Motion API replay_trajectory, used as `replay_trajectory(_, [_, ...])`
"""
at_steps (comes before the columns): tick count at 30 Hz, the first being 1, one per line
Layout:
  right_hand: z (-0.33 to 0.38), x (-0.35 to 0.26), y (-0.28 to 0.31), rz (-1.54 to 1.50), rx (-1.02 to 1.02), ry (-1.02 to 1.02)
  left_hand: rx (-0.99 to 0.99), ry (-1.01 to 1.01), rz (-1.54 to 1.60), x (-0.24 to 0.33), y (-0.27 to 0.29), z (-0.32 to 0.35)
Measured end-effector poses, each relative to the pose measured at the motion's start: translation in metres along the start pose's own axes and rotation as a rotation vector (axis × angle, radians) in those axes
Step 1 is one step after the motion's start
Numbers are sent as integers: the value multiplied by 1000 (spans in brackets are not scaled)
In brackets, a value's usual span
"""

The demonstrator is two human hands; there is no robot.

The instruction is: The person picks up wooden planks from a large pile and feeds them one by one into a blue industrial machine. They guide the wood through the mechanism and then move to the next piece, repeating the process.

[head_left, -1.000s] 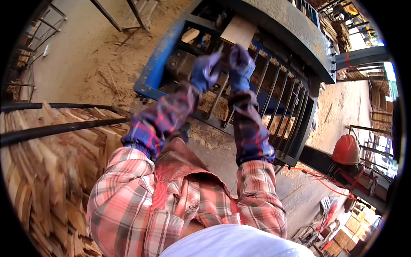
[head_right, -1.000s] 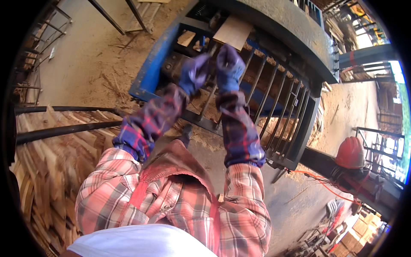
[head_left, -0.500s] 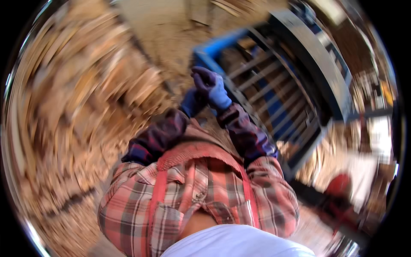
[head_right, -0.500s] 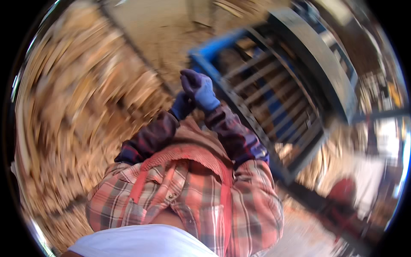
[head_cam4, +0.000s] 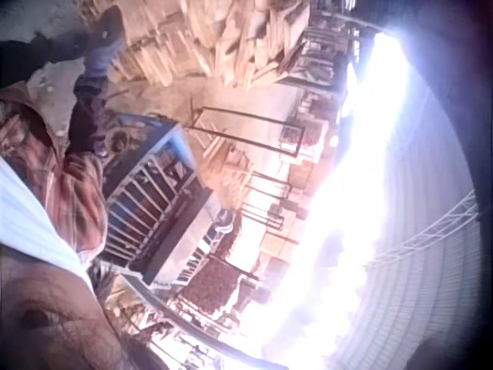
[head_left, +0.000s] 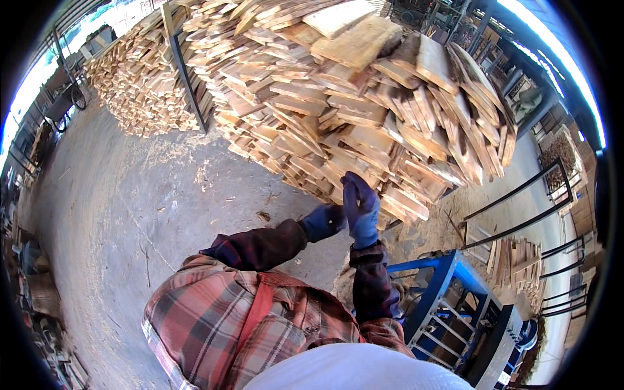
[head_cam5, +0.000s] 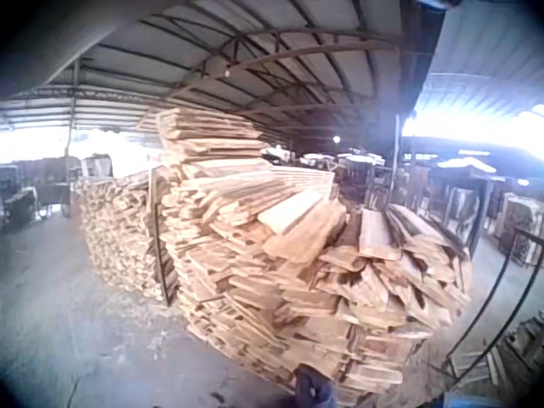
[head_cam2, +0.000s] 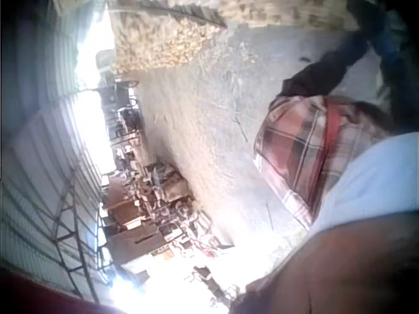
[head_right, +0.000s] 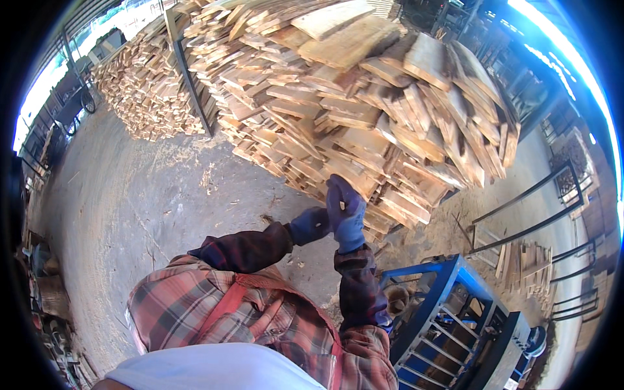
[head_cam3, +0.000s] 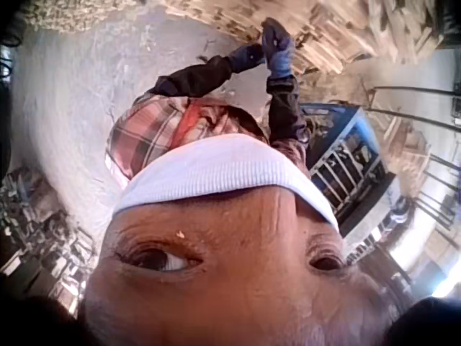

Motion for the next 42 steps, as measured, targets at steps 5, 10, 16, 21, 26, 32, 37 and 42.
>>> replay_trajectory(5, [-76,-63,-59,96,84,298,44,-22,-4,-30,100,17])
replay_trajectory(10, [-226,-147,-147,684,164,619,167,-64,-120,-33,237,-6])
replay_trajectory(16, [-358,-131,-276,1391,221,896,349,-130,35,-21,384,-47])
replay_trajectory(21, [-407,-97,-340,1659,-35,1113,354,-35,105,-55,430,-43])
replay_trajectory(26, [-414,-98,-324,1559,-191,1068,307,-22,171,-56,418,-42])
replay_trajectory(32, [-380,-153,-225,1437,-190,1026,224,59,653,-36,404,-66])
replay_trajectory(37, [-277,-208,-166,1111,-176,1105,50,305,1071,25,391,-163])
replay_trajectory(42, [-139,-201,-98,1164,7,1026,-272,268,1436,86,331,-209])
Point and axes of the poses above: each hand's wrist, its own z-axis away from the middle knuckle, its own y-axis out of the back of the hand, x = y × z, the point moved 7 cm from there along -z, towards the middle knuckle, and after that the axes turned 3 degrees about x, right-handed, at the moved point
